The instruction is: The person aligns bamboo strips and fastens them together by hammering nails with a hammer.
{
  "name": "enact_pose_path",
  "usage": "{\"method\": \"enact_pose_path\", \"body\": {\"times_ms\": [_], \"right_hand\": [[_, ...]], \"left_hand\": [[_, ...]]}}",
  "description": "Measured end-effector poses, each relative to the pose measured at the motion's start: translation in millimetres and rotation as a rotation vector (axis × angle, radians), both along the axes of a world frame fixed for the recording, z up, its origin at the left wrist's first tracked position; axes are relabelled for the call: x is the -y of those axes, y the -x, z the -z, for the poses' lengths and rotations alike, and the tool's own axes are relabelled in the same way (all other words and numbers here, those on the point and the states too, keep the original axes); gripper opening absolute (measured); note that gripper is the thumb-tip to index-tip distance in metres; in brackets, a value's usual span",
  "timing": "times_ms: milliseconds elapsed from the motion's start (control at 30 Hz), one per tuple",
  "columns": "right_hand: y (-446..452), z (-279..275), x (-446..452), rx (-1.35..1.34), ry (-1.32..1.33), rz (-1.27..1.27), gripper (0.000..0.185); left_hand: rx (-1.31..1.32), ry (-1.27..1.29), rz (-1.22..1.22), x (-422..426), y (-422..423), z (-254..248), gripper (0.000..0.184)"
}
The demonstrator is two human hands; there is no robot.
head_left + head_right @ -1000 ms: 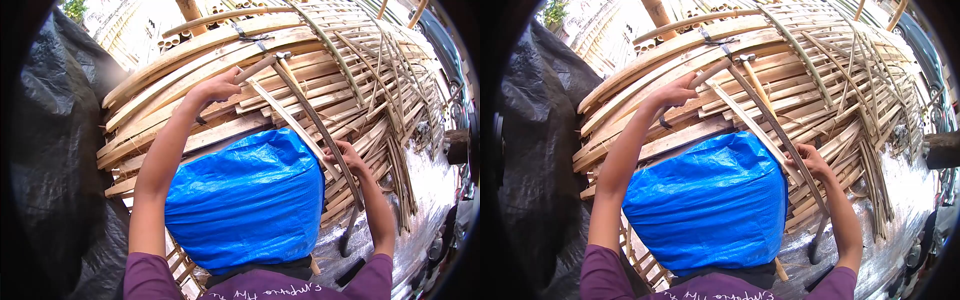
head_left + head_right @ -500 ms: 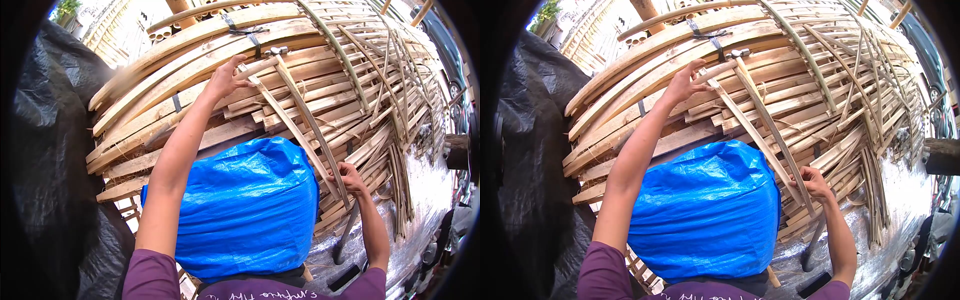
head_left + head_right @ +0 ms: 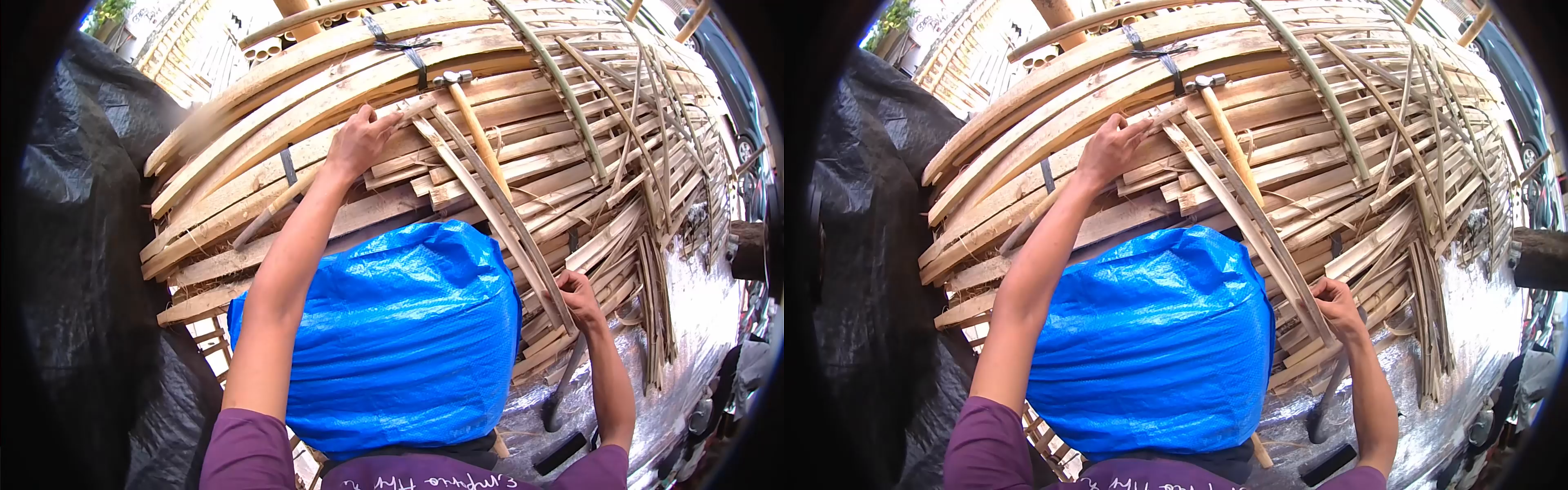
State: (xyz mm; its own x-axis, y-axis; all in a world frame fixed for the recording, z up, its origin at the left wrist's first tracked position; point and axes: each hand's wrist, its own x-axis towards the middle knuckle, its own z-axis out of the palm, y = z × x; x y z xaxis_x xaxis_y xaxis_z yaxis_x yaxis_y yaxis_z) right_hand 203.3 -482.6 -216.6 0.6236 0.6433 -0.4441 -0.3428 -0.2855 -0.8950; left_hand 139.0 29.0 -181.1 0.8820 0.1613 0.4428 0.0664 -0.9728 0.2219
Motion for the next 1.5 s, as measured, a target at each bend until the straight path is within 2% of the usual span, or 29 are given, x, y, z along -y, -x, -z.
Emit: {"method": "enact_pose_path", "body": {"times_ms": [67, 300, 400, 500, 700, 800, 867, 933, 1133, 1233, 1333, 1500], "right_hand": [[0, -5, 2, -0.003, 0.007, 0.023, 0.021], [-5, 1, 1, -0.022, 0.037, -0.021, 0.021], [-5, 10, 1, -0.010, 0.019, -0.065, 0.023], [1, 2, -5, 0.016, 0.020, -0.010, 0.025], [3, 1, 1, -0.128, -0.017, 0.019, 0.020], [10, -2, 15, -0.160, -0.057, 0.078, 0.017], [25, -19, 13, -0.137, -0.143, 0.243, 0.016], [33, -28, 18, -0.131, -0.107, 0.273, 0.015], [58, -43, 24, -0.158, -0.084, 0.399, 0.014], [71, -50, 16, -0.146, -0.136, 0.463, 0.012], [78, -50, 6, 0.066, -0.096, 0.459, 0.014], [75, -24, 6, 0.132, -0.049, 0.460, 0.013]], "left_hand": [[-0.026, 0.015, -0.072, 6, 1, -4, 0.029], [-0.053, -0.054, -0.078, 1, -1, 4, 0.030], [0.088, -0.131, 0.032, -3, -4, 13, 0.029], [0.037, -0.113, 0.036, 3, -7, 12, 0.029], [-0.008, 0.019, -0.030, 10, -7, 5, 0.027], [0.081, -0.032, -0.015, 9, -10, 15, 0.022], [0.128, -0.087, -0.007, 7, -10, 17, 0.021], [0.153, -0.130, -0.017, 8, -11, 17, 0.023], [0.105, -0.045, -0.035, 10, -9, 18, 0.024], [0.098, -0.021, -0.033, 10, -8, 18, 0.025], [0.082, 0.015, -0.037, 9, -7, 16, 0.024], [0.057, 0.088, -0.058, 9, -6, 11, 0.021]]}}
